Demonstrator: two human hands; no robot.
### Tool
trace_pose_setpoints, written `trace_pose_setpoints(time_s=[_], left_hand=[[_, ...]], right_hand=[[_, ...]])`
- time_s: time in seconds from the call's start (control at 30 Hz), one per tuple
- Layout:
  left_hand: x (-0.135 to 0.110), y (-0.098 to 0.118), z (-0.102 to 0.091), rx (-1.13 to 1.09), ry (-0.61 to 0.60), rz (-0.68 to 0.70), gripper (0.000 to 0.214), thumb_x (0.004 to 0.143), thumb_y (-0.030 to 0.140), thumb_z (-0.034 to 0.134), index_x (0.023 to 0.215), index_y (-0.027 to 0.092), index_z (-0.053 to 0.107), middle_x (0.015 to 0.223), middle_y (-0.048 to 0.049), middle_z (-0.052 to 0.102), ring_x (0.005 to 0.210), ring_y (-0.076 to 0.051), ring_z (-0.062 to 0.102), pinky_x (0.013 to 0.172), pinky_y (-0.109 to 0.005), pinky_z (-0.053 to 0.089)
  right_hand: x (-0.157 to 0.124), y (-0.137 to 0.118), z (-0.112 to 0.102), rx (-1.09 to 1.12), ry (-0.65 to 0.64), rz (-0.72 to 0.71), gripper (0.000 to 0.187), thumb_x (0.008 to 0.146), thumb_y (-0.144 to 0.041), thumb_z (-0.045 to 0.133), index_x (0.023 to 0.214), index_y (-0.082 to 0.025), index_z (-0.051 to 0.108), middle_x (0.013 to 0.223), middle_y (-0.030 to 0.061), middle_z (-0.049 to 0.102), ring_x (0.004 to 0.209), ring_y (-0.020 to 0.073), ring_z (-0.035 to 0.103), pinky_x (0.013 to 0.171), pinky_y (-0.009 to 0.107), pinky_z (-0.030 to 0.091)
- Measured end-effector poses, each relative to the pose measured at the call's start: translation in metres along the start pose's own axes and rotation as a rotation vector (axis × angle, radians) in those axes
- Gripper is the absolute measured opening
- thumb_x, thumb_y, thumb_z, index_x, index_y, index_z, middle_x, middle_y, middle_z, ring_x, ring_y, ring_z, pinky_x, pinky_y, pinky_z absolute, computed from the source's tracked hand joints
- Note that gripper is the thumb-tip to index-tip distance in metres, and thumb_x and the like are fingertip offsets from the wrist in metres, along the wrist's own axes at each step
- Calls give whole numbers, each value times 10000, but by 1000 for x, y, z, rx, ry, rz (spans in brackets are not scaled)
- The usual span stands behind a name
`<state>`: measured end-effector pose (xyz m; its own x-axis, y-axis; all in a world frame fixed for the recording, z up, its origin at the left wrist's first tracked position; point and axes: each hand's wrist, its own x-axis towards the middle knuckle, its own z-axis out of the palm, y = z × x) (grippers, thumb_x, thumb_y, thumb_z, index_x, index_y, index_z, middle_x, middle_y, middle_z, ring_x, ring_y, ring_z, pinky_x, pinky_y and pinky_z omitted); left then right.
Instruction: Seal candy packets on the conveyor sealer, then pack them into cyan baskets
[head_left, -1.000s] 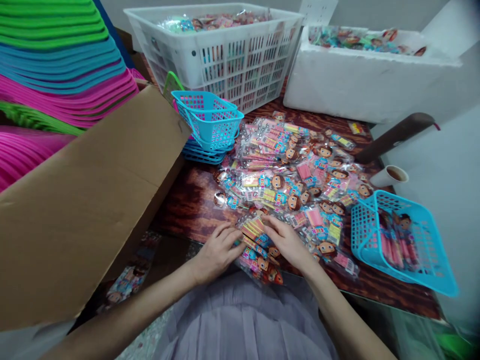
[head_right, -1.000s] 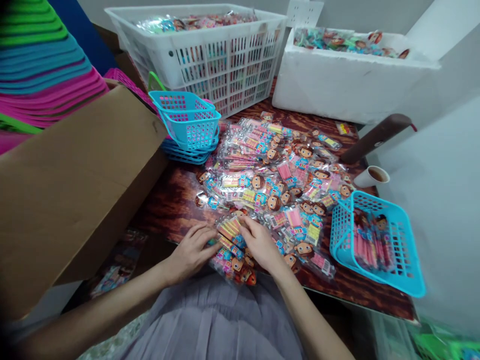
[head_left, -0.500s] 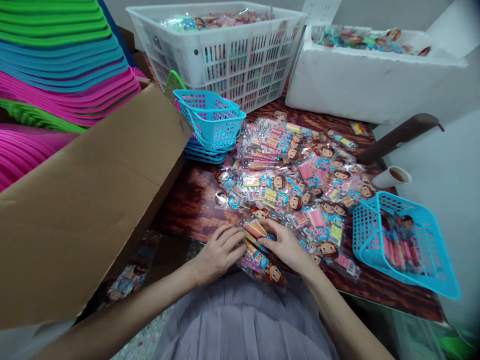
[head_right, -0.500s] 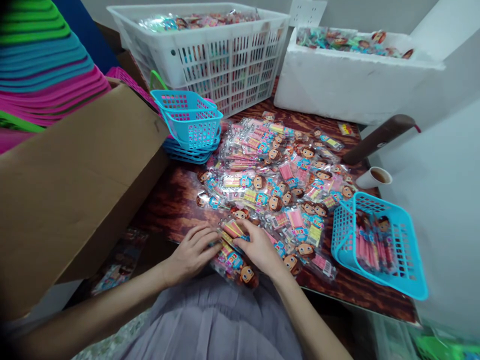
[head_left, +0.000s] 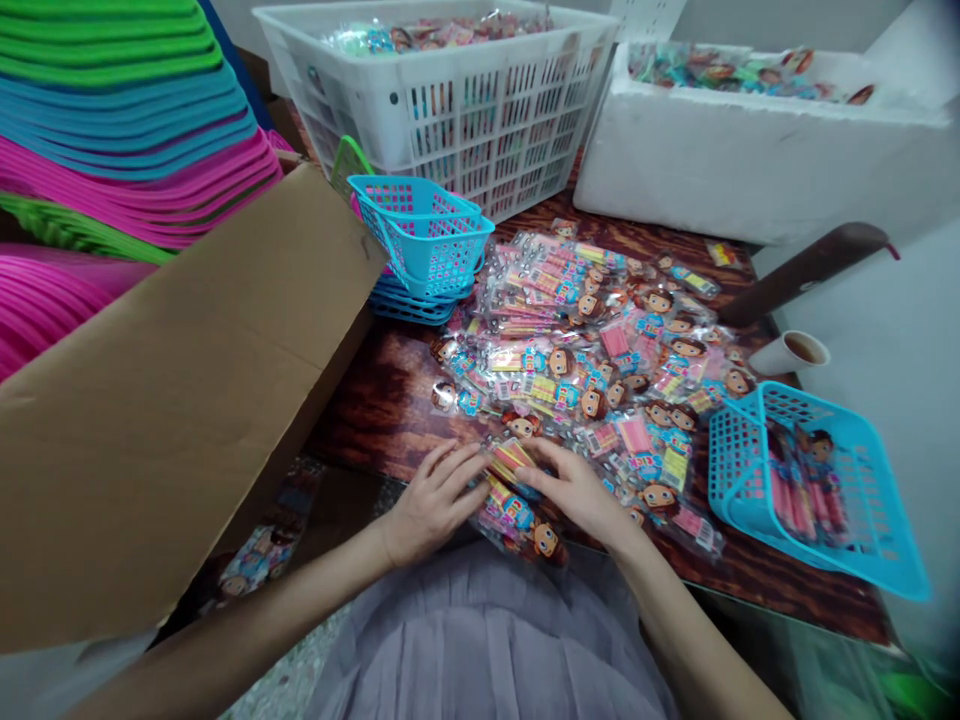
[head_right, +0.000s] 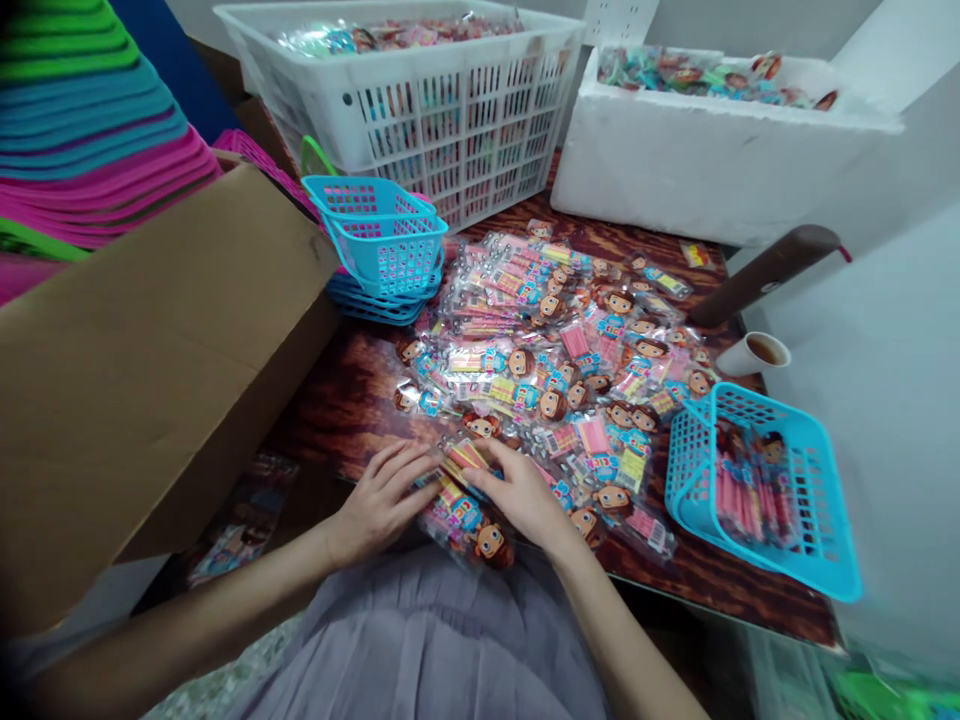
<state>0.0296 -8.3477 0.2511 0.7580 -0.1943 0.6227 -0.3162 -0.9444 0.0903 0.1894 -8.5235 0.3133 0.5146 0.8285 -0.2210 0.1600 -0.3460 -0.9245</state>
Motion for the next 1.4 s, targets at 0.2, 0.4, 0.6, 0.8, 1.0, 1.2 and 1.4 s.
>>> trace_pose_setpoints(time_s=[0.2,0.4,0.6,0.8,1.0,1.2,1.4], left_hand=[[1,0,-1,-1,-15,-5,260,942,121,494,1167,156,620,1352,-131,594,1418,-283,354,1165,-505,312],[1,0,-1,-6,-44,12,283,958,120,464,1207,141,596,1421,-143,537,1440,-302,313,1162,-520,311],[1,0,-1,-8,-15,22,268,957,117,459,1180,143,606,1379,-145,572,1382,-286,406,1137,-518,348],[-3,-1,3,-55,18,8,276,945,101,452,1179,144,593,1281,-152,621,1086,-224,587,1085,-494,390],[5,-1,-2,-92,-76,-23,459,932,59,396,1389,97,423,1045,-94,661,978,-209,577,1097,-514,359],[14,4,-10,13,-173,-52,334,924,96,435,1210,160,594,955,-57,636,910,-203,566,1143,-524,310],[11,5,-6,-21,-141,-61,222,925,106,440,1038,169,620,1258,-106,602,1267,-258,474,1192,-526,234]], right_hand=[[-1,-1,0,-23,-3,4,361,884,-441,610,1201,-271,639,1207,33,680,1123,256,613,1014,430,452],[0,1,0,-16,-16,-6,353,876,-437,625,1189,-275,641,1210,34,678,1120,256,614,1003,434,458],[2,1,0,-24,26,3,325,879,-428,619,1165,-279,660,1195,25,692,1115,255,621,997,424,460],[5,2,0,-33,61,20,285,907,-396,552,1124,-252,667,1184,29,695,1117,250,620,991,405,455],[0,1,0,-47,-13,22,319,859,-299,594,1172,-245,631,1198,30,684,1114,236,619,994,404,458],[-1,-1,2,-76,-11,51,399,800,-289,666,1192,-226,620,1204,38,679,1115,237,615,999,391,456],[3,5,-5,-104,84,54,372,942,-470,442,1087,-217,674,1134,48,700,1120,244,603,1012,405,425]])
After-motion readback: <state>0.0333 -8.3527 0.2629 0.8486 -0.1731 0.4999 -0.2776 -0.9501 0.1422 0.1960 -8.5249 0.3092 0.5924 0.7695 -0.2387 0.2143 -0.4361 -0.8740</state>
